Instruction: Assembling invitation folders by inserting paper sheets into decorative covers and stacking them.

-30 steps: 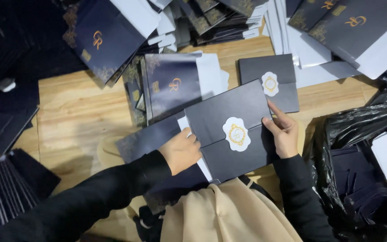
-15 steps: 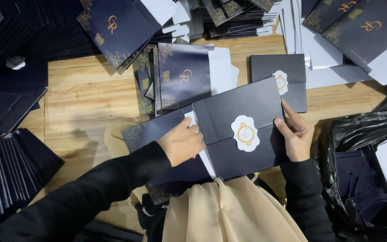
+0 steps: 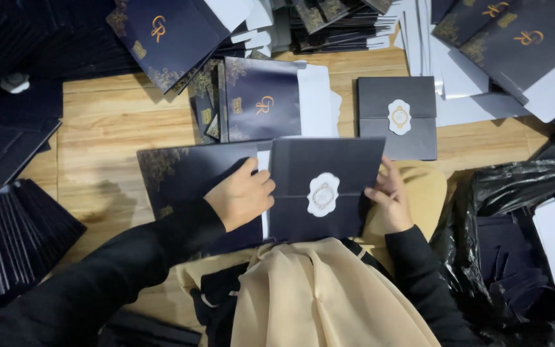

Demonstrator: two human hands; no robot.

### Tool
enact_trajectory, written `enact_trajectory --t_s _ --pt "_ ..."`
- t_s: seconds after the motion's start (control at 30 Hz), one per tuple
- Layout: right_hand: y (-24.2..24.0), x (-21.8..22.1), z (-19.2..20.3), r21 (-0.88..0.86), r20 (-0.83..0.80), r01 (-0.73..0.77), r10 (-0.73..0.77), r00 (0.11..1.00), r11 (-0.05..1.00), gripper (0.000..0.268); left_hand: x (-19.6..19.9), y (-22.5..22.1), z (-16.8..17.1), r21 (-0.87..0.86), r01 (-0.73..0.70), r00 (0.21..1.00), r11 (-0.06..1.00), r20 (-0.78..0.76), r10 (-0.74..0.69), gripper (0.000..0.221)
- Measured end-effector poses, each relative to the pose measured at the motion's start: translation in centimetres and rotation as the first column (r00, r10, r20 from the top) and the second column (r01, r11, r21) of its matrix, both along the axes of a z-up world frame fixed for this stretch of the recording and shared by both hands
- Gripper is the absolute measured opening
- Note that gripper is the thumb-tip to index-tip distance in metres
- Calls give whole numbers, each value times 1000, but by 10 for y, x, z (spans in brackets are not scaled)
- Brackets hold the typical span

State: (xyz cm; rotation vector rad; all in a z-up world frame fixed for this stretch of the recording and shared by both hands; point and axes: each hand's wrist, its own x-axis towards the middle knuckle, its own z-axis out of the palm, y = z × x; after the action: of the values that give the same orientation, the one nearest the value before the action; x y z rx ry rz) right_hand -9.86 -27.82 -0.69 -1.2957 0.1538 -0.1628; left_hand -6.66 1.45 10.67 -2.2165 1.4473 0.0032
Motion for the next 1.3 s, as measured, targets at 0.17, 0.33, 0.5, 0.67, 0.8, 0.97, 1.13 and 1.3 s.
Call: enact_trajectory --t_s 0.17,0.33,0.5,0.67,0.8,0.97,1.13,1.3 --pt "2 23 -6 -420 -175 -265 209 962 868 60 -14 17 -31 -140 -8 990 990 -143 -12 11" --pt "52 66 38 -738 -134 -294 295 946 607 81 -22 24 -57 -205 -91 966 975 -254 37 10" --pt "95 94 22 -969 56 -48 401 914 244 74 -19 26 -60 -104 -165 929 981 -350 120 16" --pt "137 96 5 -832 151 -264 658 738 487 22 -17 27 -57 -59 -223 908 973 -377 185 21" --pt "137 86 -2 -820 155 -255 628 762 512 22 -21 31 -54 -83 -222 900 972 -402 171 23" --pt "137 77 1 -851 208 -211 677 706 481 23 -22 29 -41 -24 -234 860 972 -472 196 29" --pt "149 72 2 -850 257 -185 695 672 493 24 -27 31 -48 -106 -222 889 969 -431 157 12" --pt "143 67 7 -873 231 -143 652 722 467 31 -22 35 -59 -142 -184 932 973 -339 126 4"
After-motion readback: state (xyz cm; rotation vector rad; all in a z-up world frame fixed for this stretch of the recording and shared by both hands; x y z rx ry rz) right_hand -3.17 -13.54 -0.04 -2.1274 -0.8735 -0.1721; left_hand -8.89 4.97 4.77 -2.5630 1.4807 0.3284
